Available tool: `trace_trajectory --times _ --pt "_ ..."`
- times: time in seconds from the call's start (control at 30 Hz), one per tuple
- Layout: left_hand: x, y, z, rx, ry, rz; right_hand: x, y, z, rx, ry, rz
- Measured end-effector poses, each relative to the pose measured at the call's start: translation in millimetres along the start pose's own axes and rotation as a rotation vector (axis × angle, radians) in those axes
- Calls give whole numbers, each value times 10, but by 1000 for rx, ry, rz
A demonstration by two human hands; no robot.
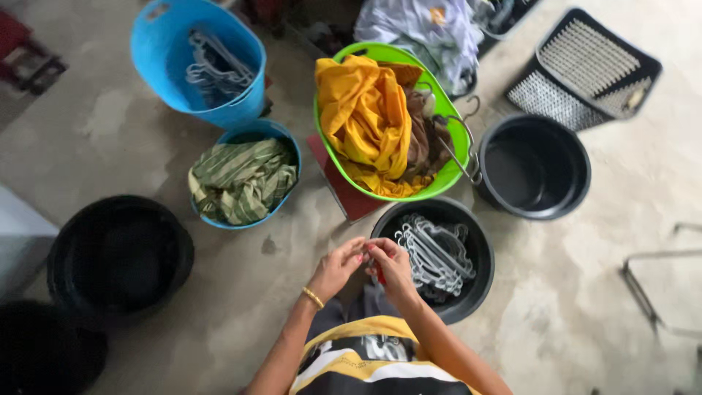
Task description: The person sorts items of clothing into different baskets and containers, handling pieces one by one to organize them with hangers.
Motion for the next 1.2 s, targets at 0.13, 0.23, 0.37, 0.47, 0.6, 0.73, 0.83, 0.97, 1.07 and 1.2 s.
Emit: trace_trajectory --times 0.13,0.23,0.37,0.47,0.6,0.73,0.83,0.97,1.07,1.2 --pt "285 65 442 -8 -132 66 -154 5 156 25 139 59" --pt "378 10 771 6 -228 31 -84 51 382 53 219 108" --pt "496 -138 1357 55 -253 45 106 35 963 142 307 79" --pt "613 -277 1605 137 -243 -33 185 -47 1332 68 375 86" --pt "779 -144 2095 106 -247 50 284 -406 1901 92 394 83" --pt "891 -6 2448 105 -255 131 322 -515 2252 69 420 59" --pt "909 57 2788 95 -268 182 274 -594 2447 61 395 209" --pt "1066 122 3381 -121 -193 425 182 -580 2603 28 422 237" --pt "1259 213 3761 -298 -121 566 135 -548 2642 73 433 329" --pt "1405 293 4332 -371 -88 654 71 -591 2835 52 519 470"
Point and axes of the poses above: each hand's wrist, its own z-axis towards the middle knuckle, its own x-axis out of the back of the hand, y = z × x, the point moved 3 cm from there along z, towards the middle knuckle, and after that the axes turned 9 degrees about -z, right-handed, at the moved point
